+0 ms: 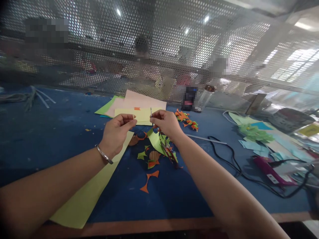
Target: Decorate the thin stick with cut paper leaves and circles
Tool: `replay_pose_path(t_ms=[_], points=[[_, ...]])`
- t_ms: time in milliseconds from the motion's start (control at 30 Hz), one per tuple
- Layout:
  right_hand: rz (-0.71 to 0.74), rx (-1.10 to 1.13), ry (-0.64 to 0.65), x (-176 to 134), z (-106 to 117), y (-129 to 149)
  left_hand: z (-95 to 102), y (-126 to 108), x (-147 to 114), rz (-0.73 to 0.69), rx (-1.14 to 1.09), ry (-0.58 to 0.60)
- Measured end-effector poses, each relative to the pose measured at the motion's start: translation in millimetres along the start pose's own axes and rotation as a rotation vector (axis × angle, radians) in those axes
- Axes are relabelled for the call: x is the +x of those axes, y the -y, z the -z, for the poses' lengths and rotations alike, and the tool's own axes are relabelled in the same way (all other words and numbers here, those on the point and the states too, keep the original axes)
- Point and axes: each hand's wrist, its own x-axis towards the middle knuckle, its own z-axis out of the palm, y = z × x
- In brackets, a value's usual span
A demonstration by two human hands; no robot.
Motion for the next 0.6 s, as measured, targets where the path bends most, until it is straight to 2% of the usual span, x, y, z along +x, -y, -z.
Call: replay_pose_path(t_ms=[67,200,333,400,467,533,600], points=[[0.043,0.18,-0.056,-7.4,10.0,3.4,-1.5,-1.7,-1.0,0.025,-0.011,-0.004],[0.087,0.394,-0.218,-23.4,31.6,12.5,-3.5,-3.6,-3.1,0.096,-0.034,-0.008],[0.085,0.454,-0.389,-40.3,48.8,12.6,-5.1,-3.8,-6.0,0.183,-0.054,0.036],[0.119,0.413,-0.446,-48.7,54.6,9.3,-5.4,-3.6,-7.1,0.221,-0.067,0.059],[0.169,0.265,-0.464,-56.4,58.4,6.1,-5.5,-4.2,-8.5,0.243,-0.077,0.073],[0.2,0.042,-0.365,-62.7,60.0,4.1,-5.8,-6.3,-11.0,0.287,-0.09,0.136],[0.227,-0.116,-0.276,-67.5,59.5,3.3,-7.2,-10.5,-15.6,0.35,-0.103,0.276]])
